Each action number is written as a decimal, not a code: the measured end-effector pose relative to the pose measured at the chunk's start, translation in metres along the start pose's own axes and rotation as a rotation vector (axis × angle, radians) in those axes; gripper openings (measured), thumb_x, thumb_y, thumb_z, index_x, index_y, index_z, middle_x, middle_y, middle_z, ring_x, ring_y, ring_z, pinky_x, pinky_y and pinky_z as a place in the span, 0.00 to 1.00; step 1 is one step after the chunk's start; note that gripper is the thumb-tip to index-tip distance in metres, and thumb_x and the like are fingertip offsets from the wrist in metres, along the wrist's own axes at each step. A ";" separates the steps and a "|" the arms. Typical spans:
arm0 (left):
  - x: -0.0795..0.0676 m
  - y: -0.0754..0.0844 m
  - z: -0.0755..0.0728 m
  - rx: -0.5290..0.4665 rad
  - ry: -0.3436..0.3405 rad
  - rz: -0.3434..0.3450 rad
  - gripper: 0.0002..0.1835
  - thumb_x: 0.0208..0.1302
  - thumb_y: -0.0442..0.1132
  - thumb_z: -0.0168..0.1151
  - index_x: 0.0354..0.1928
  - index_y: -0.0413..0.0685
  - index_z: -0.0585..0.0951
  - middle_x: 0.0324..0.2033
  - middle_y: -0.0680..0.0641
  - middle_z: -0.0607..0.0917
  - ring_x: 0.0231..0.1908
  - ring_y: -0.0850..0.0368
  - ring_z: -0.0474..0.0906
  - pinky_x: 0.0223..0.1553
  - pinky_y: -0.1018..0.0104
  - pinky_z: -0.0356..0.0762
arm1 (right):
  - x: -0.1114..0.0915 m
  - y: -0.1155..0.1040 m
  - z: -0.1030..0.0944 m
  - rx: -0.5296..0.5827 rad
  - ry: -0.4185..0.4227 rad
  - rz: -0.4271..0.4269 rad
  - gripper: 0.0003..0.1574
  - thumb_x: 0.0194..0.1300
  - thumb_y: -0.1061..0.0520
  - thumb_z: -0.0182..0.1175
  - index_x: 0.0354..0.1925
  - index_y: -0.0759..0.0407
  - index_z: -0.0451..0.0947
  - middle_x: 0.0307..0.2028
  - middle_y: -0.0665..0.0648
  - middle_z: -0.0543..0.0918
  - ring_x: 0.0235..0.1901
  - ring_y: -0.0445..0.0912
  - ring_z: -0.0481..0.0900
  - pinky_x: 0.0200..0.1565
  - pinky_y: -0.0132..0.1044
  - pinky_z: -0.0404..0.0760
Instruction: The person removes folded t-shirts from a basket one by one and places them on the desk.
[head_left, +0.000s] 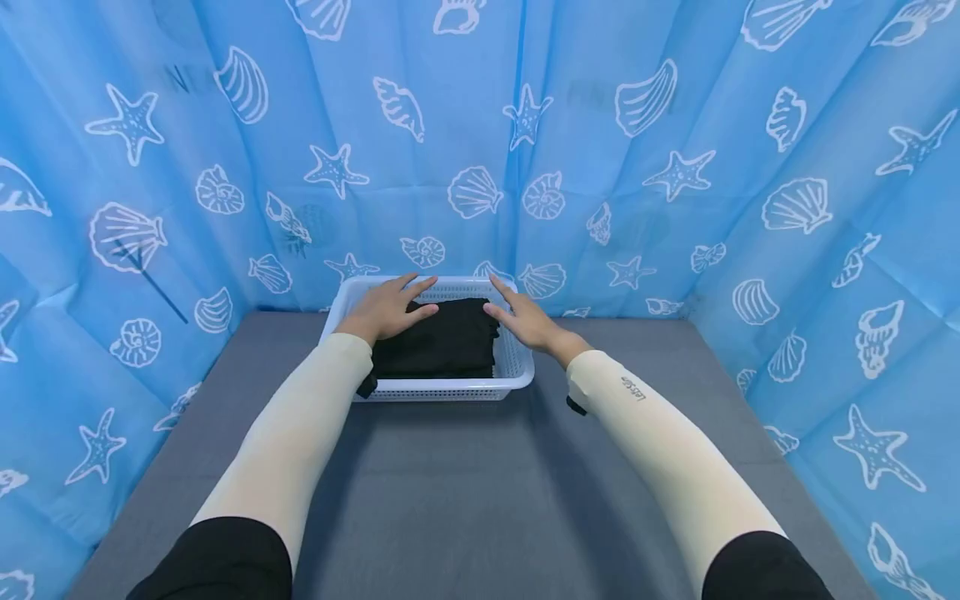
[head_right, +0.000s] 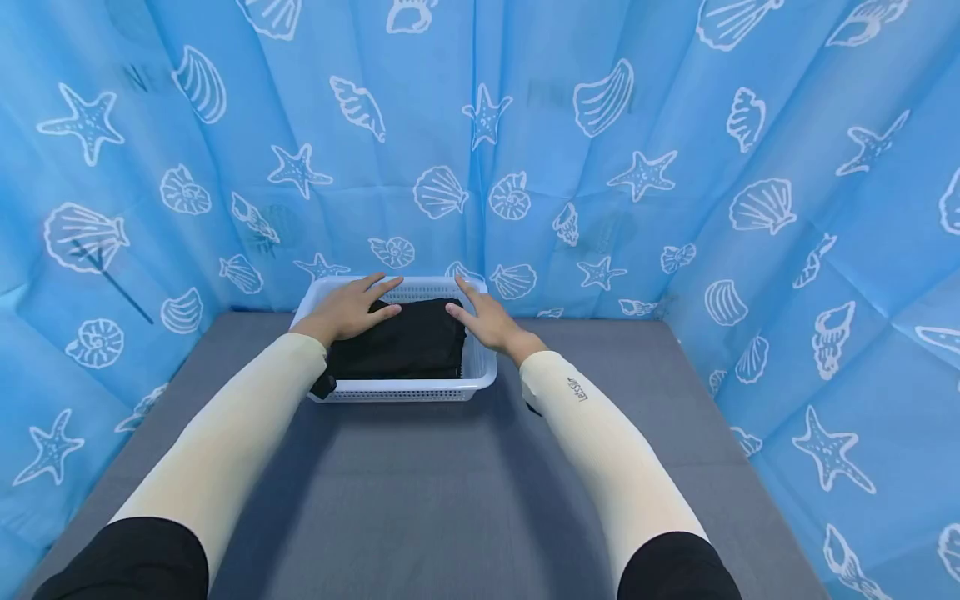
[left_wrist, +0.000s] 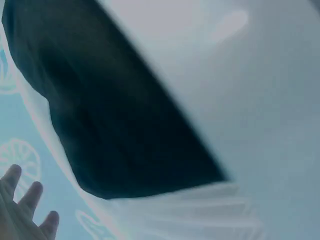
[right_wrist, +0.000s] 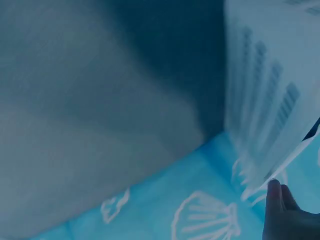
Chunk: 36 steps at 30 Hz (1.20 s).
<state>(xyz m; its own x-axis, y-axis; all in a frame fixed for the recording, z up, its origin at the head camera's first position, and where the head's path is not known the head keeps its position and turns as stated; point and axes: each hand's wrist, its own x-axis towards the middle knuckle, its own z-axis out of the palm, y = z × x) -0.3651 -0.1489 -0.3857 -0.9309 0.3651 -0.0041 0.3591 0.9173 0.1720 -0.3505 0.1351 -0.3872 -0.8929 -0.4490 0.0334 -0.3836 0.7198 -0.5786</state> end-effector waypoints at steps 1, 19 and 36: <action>-0.003 -0.004 0.002 -0.009 0.000 -0.012 0.38 0.71 0.68 0.42 0.78 0.70 0.47 0.77 0.41 0.50 0.74 0.36 0.51 0.70 0.35 0.50 | 0.000 -0.003 0.003 0.045 -0.009 0.010 0.44 0.76 0.33 0.39 0.79 0.42 0.35 0.78 0.57 0.45 0.75 0.61 0.50 0.70 0.64 0.51; -0.024 -0.042 0.030 -0.367 0.004 -0.222 0.40 0.72 0.69 0.36 0.79 0.59 0.48 0.74 0.32 0.53 0.70 0.29 0.53 0.65 0.31 0.54 | 0.014 -0.019 0.044 0.510 -0.134 0.389 0.51 0.75 0.52 0.52 0.79 0.47 0.28 0.79 0.60 0.37 0.73 0.61 0.54 0.63 0.58 0.69; -0.026 -0.050 0.046 -0.718 0.041 -0.286 0.37 0.71 0.59 0.53 0.77 0.58 0.56 0.77 0.40 0.52 0.74 0.37 0.48 0.70 0.37 0.51 | 0.029 -0.007 0.059 0.753 -0.048 0.524 0.54 0.70 0.58 0.60 0.78 0.33 0.39 0.79 0.56 0.40 0.72 0.61 0.56 0.65 0.58 0.66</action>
<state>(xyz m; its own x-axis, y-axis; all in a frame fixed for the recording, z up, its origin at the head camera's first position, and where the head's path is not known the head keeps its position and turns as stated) -0.3556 -0.1974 -0.4393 -0.9877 0.1103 -0.1105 -0.0140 0.6419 0.7667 -0.3601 0.0857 -0.4306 -0.8923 -0.1961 -0.4066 0.3370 0.3101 -0.8890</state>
